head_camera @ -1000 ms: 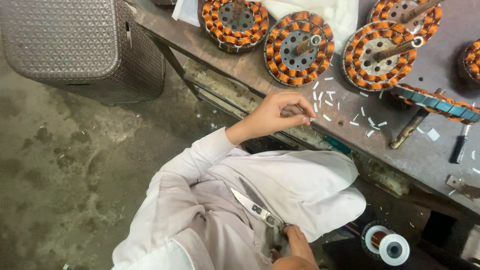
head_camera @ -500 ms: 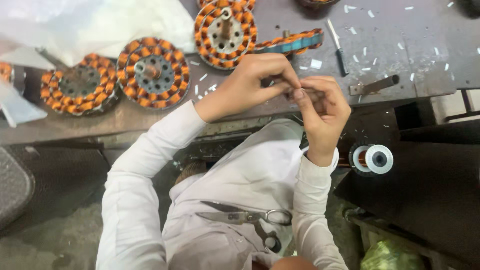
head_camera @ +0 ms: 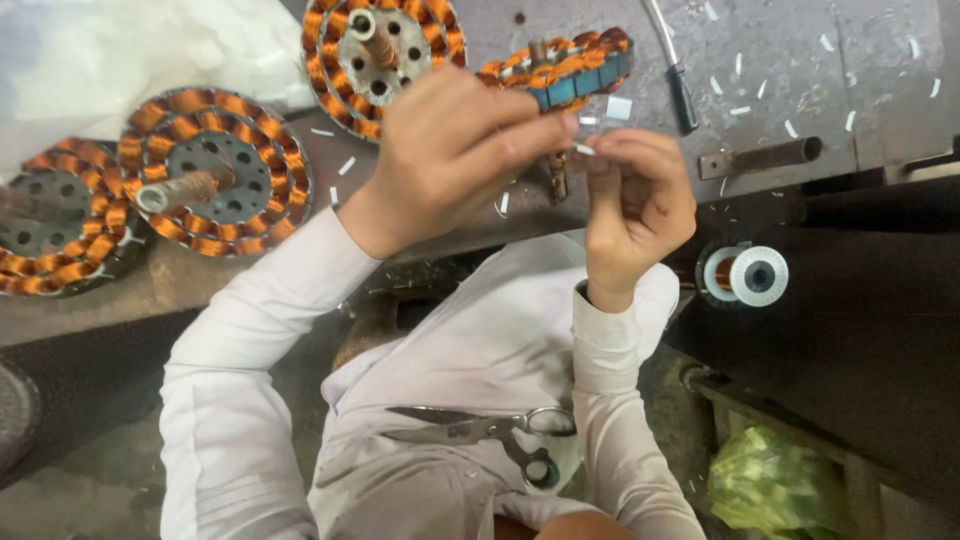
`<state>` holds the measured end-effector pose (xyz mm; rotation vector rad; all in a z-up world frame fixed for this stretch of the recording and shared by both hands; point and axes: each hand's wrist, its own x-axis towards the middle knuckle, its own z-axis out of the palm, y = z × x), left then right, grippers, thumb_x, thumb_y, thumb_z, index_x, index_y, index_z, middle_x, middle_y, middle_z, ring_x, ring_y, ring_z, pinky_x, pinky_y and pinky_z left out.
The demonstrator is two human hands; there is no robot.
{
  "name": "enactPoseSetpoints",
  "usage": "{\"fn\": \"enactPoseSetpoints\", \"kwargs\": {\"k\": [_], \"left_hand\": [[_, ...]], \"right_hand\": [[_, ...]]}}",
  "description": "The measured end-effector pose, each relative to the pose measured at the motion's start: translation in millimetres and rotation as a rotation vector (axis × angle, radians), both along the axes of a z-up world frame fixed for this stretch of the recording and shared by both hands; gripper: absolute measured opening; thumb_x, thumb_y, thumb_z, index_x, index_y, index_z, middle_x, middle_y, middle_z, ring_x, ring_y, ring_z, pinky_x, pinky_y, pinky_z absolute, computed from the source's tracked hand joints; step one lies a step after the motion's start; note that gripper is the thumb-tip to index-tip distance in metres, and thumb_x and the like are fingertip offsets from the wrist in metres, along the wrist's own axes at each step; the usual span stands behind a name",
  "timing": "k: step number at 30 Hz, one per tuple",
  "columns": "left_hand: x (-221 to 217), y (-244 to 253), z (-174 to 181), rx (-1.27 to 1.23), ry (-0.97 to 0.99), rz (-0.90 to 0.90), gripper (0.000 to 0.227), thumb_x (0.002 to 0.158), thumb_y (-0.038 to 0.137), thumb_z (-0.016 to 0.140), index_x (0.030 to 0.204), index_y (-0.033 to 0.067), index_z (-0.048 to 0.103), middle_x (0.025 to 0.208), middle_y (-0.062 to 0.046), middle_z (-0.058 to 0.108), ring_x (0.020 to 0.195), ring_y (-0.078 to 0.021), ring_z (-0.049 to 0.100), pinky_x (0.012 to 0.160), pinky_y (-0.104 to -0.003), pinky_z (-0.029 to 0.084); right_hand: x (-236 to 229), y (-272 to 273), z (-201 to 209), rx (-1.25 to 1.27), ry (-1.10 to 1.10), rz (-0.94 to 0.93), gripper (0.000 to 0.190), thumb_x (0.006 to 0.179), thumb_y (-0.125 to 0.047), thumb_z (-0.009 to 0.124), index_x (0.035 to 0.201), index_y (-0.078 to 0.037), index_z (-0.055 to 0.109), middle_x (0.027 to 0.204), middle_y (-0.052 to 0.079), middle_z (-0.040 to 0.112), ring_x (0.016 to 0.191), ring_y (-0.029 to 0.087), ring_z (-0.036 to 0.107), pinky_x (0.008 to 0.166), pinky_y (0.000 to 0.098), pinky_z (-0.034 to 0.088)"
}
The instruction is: The person sits on the floor and assembles motor stator components. They cut small white insulating strips with scissors and insert them into the slots of a copper-wound stator, then use a screwdriver to press the strips into place. The person repeats this process for multiple stators.
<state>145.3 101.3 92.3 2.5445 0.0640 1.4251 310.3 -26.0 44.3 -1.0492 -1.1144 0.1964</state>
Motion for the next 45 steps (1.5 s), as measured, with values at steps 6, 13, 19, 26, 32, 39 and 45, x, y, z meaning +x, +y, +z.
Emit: {"fn": "enactPoseSetpoints", "kwargs": {"k": [6,13,19,26,32,39,45], "left_hand": [[14,5,-23,-0.409,-0.097,-0.006,0.041,0.1,0.024,0.091,0.129,0.0097,0.066,0.123,-0.007,0.066,0.113,-0.0247,0.061,0.097,-0.033,0.05],[20,9,-35,-0.514,-0.032,-0.128,0.037,0.107,0.015,0.083,0.138,0.0095,0.063,0.129,-0.009,0.062,0.122,-0.0244,0.062,0.106,-0.032,0.051],[24,8,-30,-0.518,-0.029,-0.132,0.036,0.105,0.008,0.081,0.135,0.0058,0.06,0.127,-0.011,0.059,0.122,-0.0263,0.06,0.106,-0.033,0.05],[27,9,-26,-0.549,-0.027,-0.136,0.036,0.104,0.004,0.082,0.134,0.0073,0.062,0.122,-0.01,0.059,0.116,-0.0235,0.061,0.102,-0.03,0.051],[26,10,-30,-0.541,-0.034,-0.158,0.037,0.104,0.002,0.079,0.136,0.0073,0.06,0.125,-0.008,0.06,0.12,-0.0223,0.061,0.104,-0.03,0.052],[27,12,-30,-0.463,-0.074,-0.14,0.036,0.104,0.003,0.076,0.135,0.008,0.058,0.128,-0.005,0.064,0.119,-0.0237,0.06,0.101,-0.033,0.05],[30,10,-35,-0.483,-0.125,-0.134,0.034,0.106,0.008,0.08,0.134,0.0107,0.06,0.124,-0.003,0.066,0.115,-0.0219,0.062,0.098,-0.031,0.051]], "right_hand": [[8,21,5,0.146,-0.562,-0.338,0.017,0.099,0.009,0.07,0.112,0.0,0.063,0.114,0.015,0.067,0.101,0.029,0.068,0.085,0.0342,0.058],[20,33,9,0.185,-0.79,-0.364,0.029,0.088,0.017,0.072,0.11,0.0,0.066,0.114,0.013,0.07,0.103,0.035,0.069,0.089,0.0415,0.06],[28,30,7,0.141,-0.658,-0.283,0.032,0.085,0.019,0.073,0.109,-0.001,0.067,0.112,0.012,0.071,0.101,0.033,0.068,0.086,0.0384,0.059],[24,41,2,0.232,-0.636,-0.286,0.034,0.082,0.022,0.068,0.107,0.0,0.068,0.107,0.016,0.068,0.093,0.033,0.068,0.077,0.0396,0.059],[23,38,4,0.211,-0.776,-0.376,0.04,0.08,0.023,0.07,0.112,-0.001,0.07,0.106,0.016,0.067,0.092,0.033,0.067,0.076,0.0407,0.059],[33,29,22,0.121,-1.01,-0.33,0.042,0.083,0.021,0.077,0.119,0.0,0.07,0.108,0.015,0.067,0.095,0.034,0.067,0.077,0.0417,0.057],[35,25,32,0.109,-1.145,-0.299,0.045,0.083,0.02,0.075,0.124,0.003,0.068,0.111,0.018,0.065,0.096,0.036,0.066,0.078,0.0432,0.057]]}}
